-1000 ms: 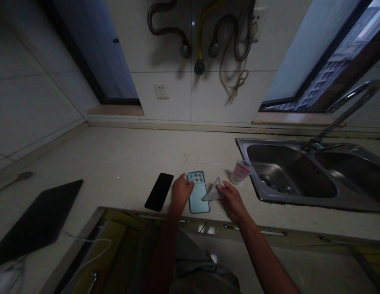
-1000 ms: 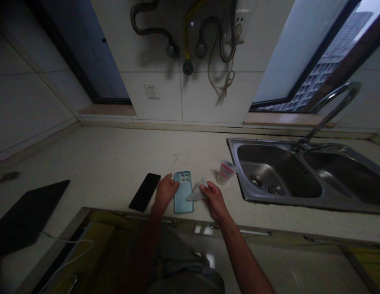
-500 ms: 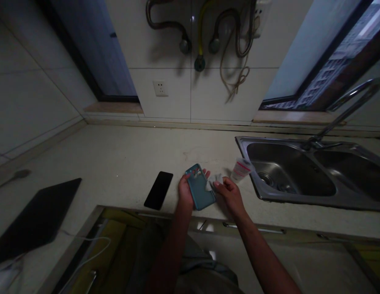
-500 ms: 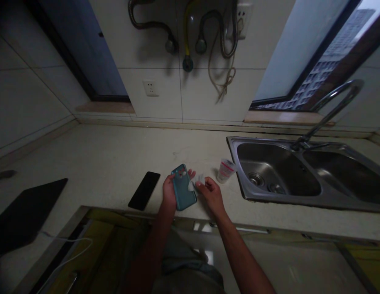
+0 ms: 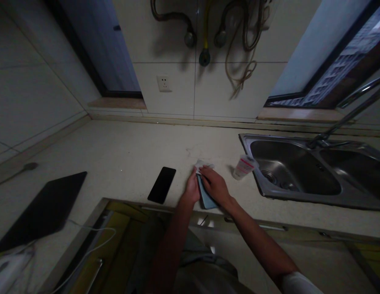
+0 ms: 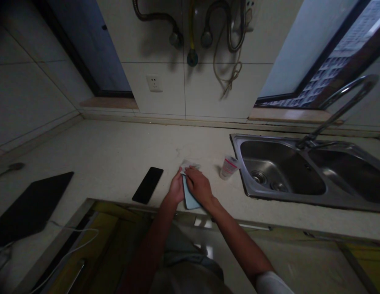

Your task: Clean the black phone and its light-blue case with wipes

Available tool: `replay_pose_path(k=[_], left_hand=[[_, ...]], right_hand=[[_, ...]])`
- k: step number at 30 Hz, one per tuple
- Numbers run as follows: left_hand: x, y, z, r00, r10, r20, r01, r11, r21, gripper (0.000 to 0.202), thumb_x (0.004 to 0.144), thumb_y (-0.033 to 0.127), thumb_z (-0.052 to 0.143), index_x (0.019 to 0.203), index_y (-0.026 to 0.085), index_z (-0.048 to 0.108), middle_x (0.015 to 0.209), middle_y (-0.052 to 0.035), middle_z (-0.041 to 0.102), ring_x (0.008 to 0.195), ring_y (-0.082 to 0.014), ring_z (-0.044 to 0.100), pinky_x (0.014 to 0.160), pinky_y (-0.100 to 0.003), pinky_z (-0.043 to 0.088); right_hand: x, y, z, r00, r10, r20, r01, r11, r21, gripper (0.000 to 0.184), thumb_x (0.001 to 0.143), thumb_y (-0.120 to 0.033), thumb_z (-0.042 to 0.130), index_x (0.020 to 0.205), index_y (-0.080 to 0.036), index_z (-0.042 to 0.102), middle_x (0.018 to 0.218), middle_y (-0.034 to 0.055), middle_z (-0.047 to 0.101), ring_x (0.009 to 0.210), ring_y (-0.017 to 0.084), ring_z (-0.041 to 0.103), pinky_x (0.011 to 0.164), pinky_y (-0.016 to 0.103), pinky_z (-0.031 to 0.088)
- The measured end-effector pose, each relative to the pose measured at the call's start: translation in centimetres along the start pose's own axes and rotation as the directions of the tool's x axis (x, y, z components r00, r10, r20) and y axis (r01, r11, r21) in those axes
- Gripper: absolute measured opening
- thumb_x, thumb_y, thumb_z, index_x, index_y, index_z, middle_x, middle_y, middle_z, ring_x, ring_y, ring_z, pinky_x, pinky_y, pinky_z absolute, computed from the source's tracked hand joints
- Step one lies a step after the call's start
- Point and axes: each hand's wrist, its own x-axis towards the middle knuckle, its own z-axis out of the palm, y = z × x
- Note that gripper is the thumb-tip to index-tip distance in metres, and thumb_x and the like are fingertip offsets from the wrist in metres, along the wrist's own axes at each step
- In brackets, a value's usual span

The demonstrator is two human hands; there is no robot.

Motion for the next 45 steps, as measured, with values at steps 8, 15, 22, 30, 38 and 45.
replay_pose_path(k=[8, 15, 22, 30, 38, 45], left_hand=[[0.0, 0.2, -0.3, 1.000, -0.005, 0.010, 0.005, 1.000, -0.011, 0.058, 0.092, 0.061, 0.043, 0.119, 0.015, 0.064, 0.121, -0.0186, 0.068, 0.116, -0.0364, 0.063, 0.104, -0.058, 0.042], [0.1, 0.8, -1.0, 0.999, 0.032, -0.036, -0.033, 0.999, -0.022, 0.064, 0.094, 0.064, 0.032, 0.126, 0.016, 0.059, 0.113, -0.0186, 0.070, 0.104, -0.0317, 0.067, 0.087, -0.051, 0.052], [-0.1, 0.7, -1.0, 0.998, 0.063, -0.030, -0.064, 0.997, -0.045, 0.065, 0.092, 0.064, 0.037, 0.120, 0.010, 0.061, 0.108, -0.0181, 0.071, 0.098, -0.0294, 0.068, 0.082, -0.045, 0.054], [0.3, 0.4, -0.9, 0.995, 0.088, -0.057, -0.089, 0.996, -0.022, 0.059, 0.094, 0.061, 0.038, 0.112, 0.012, 0.065, 0.103, -0.0166, 0.072, 0.101, -0.0296, 0.067, 0.092, -0.048, 0.050], [0.9, -0.3, -0.7, 0.996, 0.037, -0.079, -0.036, 0.999, 0.011, 0.050, 0.096, 0.053, 0.040, 0.092, 0.012, 0.068, 0.098, -0.0153, 0.074, 0.111, -0.0311, 0.066, 0.106, -0.045, 0.043], [0.7, -0.2, -1.0, 0.998, 0.051, -0.036, -0.051, 0.999, -0.011, 0.046, 0.095, 0.051, 0.043, 0.100, 0.013, 0.069, 0.104, -0.0157, 0.073, 0.112, -0.0309, 0.065, 0.105, -0.045, 0.043]], right_hand=[[-0.6, -2.1, 0.0, 0.975, -0.035, 0.218, 0.060, 0.992, -0.111, 0.044, 0.091, -0.011, 0.047, 0.132, -0.018, 0.062, 0.140, 0.0131, 0.059, 0.132, 0.025, 0.054, 0.109, 0.045, 0.047], [-5.1, -3.8, -3.2, 0.880, -0.237, 0.411, 0.289, 0.955, -0.068, 0.036, 0.091, -0.011, 0.050, 0.122, -0.017, 0.067, 0.131, 0.0121, 0.067, 0.126, 0.023, 0.060, 0.106, 0.038, 0.049], [-7.8, -2.3, -5.3, 0.874, -0.285, 0.394, 0.367, 0.918, -0.148, 0.037, 0.094, -0.013, 0.049, 0.127, -0.018, 0.065, 0.127, 0.0119, 0.069, 0.121, 0.024, 0.064, 0.110, 0.045, 0.047], [-7.6, -0.8, -3.1, 0.945, -0.068, 0.319, 0.178, 0.927, -0.331, 0.058, 0.093, -0.042, 0.060, 0.140, -0.010, 0.052, 0.144, 0.0233, 0.052, 0.138, 0.037, 0.045, 0.113, 0.060, 0.036], [-2.4, -1.0, -0.2, 0.971, 0.078, 0.225, 0.007, 0.935, -0.355, 0.068, 0.098, -0.047, 0.045, 0.145, 0.001, 0.041, 0.153, 0.0299, 0.034, 0.148, 0.040, 0.024, 0.116, 0.063, 0.025], [-2.0, -1.1, -0.2, 0.970, -0.016, 0.243, 0.087, 0.954, -0.288, 0.055, 0.094, -0.031, 0.052, 0.141, -0.003, 0.048, 0.150, 0.0285, 0.042, 0.147, 0.038, 0.029, 0.115, 0.062, 0.029]])
